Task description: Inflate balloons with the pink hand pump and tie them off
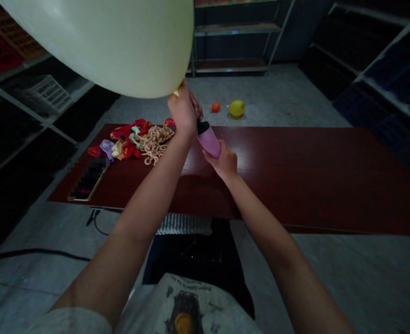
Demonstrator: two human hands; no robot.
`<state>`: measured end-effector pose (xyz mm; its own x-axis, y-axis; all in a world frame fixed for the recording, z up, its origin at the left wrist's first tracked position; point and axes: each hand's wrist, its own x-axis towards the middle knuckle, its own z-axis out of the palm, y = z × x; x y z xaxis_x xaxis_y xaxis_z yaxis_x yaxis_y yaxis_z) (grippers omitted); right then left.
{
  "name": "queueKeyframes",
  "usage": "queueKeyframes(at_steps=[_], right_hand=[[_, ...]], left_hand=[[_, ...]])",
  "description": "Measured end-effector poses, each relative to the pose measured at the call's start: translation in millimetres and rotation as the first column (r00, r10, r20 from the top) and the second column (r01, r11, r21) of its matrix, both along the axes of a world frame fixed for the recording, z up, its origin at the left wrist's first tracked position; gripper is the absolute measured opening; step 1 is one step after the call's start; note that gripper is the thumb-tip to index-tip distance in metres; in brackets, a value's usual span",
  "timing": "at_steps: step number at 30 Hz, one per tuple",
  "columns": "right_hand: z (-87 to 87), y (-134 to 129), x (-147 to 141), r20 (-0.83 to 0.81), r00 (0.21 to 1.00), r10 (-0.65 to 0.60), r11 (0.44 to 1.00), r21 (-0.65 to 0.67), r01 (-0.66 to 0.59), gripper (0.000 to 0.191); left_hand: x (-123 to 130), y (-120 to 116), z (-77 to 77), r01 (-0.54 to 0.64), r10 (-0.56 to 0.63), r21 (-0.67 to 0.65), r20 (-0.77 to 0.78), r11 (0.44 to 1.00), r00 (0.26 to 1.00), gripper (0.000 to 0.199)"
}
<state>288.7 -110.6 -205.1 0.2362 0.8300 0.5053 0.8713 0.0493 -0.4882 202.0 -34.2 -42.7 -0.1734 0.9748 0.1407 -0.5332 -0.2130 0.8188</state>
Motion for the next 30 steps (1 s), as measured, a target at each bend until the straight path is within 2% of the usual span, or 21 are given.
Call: queueKeyframes(at_steps=[2,4,9,13,20,30], right_hand=[[0.7,0,0,-0.002,1.0,-0.008,1.0,-0.02,0.008,0.057],[1.1,-1,1,0.0,1.0,-0.003,1.0,-0.015,0.003,0.057],[1.7,-2,0,0.045,0.998,0.045,0.997,0.056,-0.047,0.055],[3.9,-6,-3,0.124,0.988,0.097,0.993,0.061,-0.106,0.053],[4.6,-11,-8,0.282,0.947,0.153,0.986,0.023,-0.166,0.053],[2.3,-13,-7,0.42,0.877,0.236,0.967,-0.015,-0.253,0.049]], left_hand=[[5,0,-7.3,0.002,-0.002,-0.037,0.006,0.999,1.0,0.057],[2,0,-8.3,0.013,-0.012,-0.048,0.014,0.999,1.0,0.056],[-22,-2,-9.4,-0.041,0.043,-0.017,0.087,0.999,0.995,0.054],[-44,-8,-14.0,-0.085,0.096,-0.071,0.169,0.994,0.981,0.054],[-97,-12,-14.3,-0.151,0.185,-0.14,0.278,0.979,0.943,0.048],[-178,-23,-17.4,-0.169,0.225,-0.172,0.392,0.97,0.892,0.05]])
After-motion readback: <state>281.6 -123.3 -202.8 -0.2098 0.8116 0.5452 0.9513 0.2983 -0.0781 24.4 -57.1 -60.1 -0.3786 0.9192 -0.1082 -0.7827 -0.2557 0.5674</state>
